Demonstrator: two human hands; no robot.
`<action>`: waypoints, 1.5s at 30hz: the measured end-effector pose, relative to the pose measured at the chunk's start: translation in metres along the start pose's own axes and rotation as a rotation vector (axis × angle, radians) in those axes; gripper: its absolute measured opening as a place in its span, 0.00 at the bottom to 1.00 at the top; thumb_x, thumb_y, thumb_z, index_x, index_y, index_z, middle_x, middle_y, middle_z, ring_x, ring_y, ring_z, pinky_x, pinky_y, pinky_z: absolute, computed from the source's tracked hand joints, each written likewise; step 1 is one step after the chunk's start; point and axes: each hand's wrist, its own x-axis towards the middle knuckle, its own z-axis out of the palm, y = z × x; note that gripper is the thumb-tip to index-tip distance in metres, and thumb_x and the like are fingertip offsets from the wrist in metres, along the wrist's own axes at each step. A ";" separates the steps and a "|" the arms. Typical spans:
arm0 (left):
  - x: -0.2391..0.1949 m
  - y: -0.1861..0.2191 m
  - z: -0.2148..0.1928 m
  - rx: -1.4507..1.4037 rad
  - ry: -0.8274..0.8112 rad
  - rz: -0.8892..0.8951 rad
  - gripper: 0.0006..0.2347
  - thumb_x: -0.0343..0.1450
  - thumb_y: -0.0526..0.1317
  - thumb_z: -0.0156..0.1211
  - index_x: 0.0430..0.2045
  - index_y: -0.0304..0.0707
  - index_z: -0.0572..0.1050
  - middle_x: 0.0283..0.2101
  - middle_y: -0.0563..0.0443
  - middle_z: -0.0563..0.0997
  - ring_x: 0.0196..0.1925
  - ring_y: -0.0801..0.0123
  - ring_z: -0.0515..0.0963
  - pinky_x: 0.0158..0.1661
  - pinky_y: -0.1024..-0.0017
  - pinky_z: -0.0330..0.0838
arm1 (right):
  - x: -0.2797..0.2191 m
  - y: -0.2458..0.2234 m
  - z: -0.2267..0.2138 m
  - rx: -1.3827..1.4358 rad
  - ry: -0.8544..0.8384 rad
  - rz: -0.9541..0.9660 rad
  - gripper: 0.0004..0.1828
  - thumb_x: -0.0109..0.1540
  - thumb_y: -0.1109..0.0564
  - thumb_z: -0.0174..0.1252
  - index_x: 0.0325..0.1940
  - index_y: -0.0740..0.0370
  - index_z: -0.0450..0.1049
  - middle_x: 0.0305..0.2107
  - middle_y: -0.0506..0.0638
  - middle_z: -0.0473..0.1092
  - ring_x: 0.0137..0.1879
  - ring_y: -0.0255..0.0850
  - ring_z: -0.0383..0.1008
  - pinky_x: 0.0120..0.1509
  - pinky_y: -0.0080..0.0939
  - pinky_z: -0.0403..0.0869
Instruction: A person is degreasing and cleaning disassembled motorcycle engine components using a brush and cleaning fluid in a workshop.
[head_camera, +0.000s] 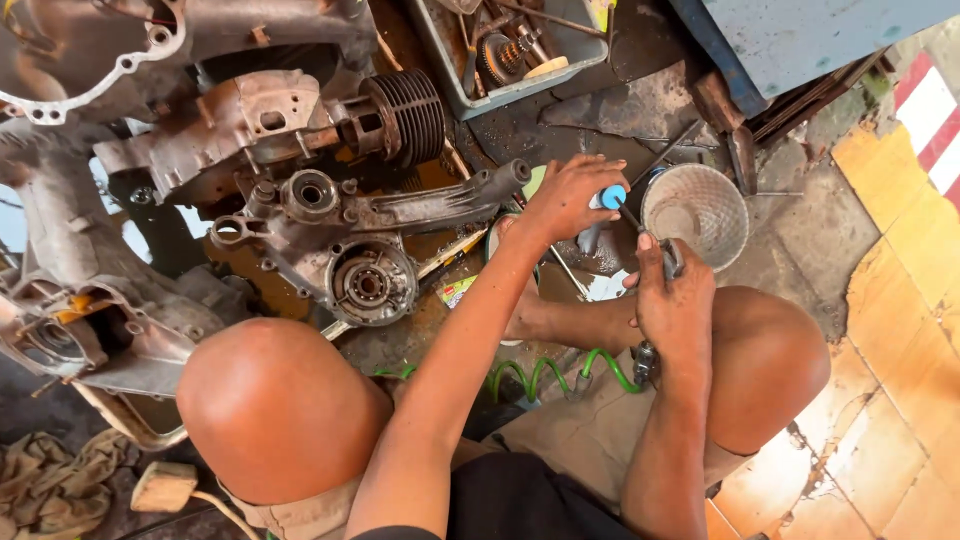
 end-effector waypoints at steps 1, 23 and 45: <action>0.001 0.000 0.001 0.017 -0.013 -0.010 0.15 0.70 0.46 0.70 0.50 0.57 0.77 0.64 0.54 0.77 0.71 0.51 0.68 0.61 0.36 0.62 | 0.001 0.000 -0.001 0.028 -0.002 -0.005 0.20 0.74 0.53 0.48 0.35 0.72 0.73 0.20 0.62 0.74 0.11 0.44 0.68 0.14 0.37 0.67; 0.038 -0.033 0.029 0.068 0.227 -0.046 0.35 0.70 0.41 0.70 0.71 0.45 0.57 0.74 0.35 0.62 0.71 0.37 0.63 0.58 0.35 0.65 | 0.144 -0.094 -0.060 -0.392 -0.522 0.195 0.25 0.75 0.45 0.51 0.37 0.69 0.74 0.26 0.61 0.77 0.21 0.46 0.62 0.26 0.47 0.68; -0.005 0.047 -0.287 0.543 -0.312 -0.610 0.24 0.76 0.54 0.56 0.63 0.39 0.68 0.67 0.30 0.67 0.68 0.38 0.67 0.63 0.45 0.63 | 0.231 -0.092 -0.032 -0.433 -0.692 0.164 0.34 0.79 0.39 0.44 0.34 0.68 0.74 0.28 0.58 0.76 0.21 0.41 0.57 0.25 0.46 0.61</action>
